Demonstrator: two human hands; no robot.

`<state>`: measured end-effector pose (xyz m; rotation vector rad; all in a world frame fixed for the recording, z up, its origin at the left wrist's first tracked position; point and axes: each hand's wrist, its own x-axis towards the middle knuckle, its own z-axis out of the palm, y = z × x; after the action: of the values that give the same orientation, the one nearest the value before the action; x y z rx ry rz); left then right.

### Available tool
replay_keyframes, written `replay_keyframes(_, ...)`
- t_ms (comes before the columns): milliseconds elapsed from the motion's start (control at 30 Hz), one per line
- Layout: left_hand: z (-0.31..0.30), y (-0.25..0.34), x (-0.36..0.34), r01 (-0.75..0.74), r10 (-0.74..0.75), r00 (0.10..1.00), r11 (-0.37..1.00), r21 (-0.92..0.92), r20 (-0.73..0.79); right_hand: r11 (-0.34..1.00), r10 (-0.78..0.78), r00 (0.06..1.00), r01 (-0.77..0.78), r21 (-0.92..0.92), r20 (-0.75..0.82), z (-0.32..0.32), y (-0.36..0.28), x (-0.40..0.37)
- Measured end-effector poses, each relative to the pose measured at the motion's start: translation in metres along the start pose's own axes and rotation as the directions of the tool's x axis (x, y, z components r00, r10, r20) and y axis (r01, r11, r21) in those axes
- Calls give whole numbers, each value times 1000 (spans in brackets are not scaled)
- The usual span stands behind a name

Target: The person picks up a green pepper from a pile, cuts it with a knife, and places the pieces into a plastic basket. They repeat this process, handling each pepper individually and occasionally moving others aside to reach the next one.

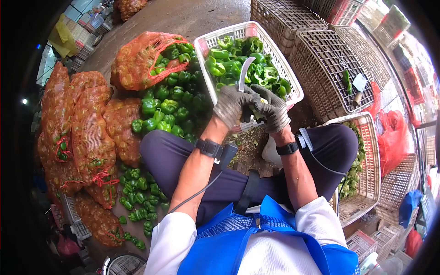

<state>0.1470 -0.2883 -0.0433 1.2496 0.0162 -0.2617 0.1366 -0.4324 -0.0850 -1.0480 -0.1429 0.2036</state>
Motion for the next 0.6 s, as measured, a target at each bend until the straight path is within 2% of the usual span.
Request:
replay_keyframes(33,2,1,-5,-33,33,999,999,21,-7,1000,-7,1000,7,7,8,-1,2,-1)
replay_keyframes(100,6,7,-12,-71,71,997,997,35,-14,985,26,999,-32,168,33,-3,6,0)
replay_keyframes(167,6,3,-15,-77,80,996,996,50,-50,972,66,998,-63,226,-4,-5,8,2)
replay_keyframes(267,10,4,-19,-134,146,985,984,120,-95,974,142,984,-120,195,-105,10,-2,-5)
replay_keyframes(333,12,16,-25,-121,150,982,965,231,-112,932,193,965,-122,342,-180,27,-5,-11)
replay_keyframes(400,7,5,-19,-250,326,942,834,492,-74,892,263,926,-126,433,-272,26,1,-6)
replay_keyframes(467,10,-4,-15,-297,499,866,570,766,-36,861,303,914,-141,489,-270,23,9,-3)
replay_keyframes(500,8,-8,-13,-331,557,830,469,819,16,845,321,908,-146,514,-269,19,12,-2)
replay_keyframes(567,7,-13,-12,-379,648,749,250,891,136,894,310,897,-162,417,-315,9,21,1)
replay_keyframes(600,8,-15,-11,-350,632,769,290,890,96,913,304,891,-172,369,-337,4,27,3)
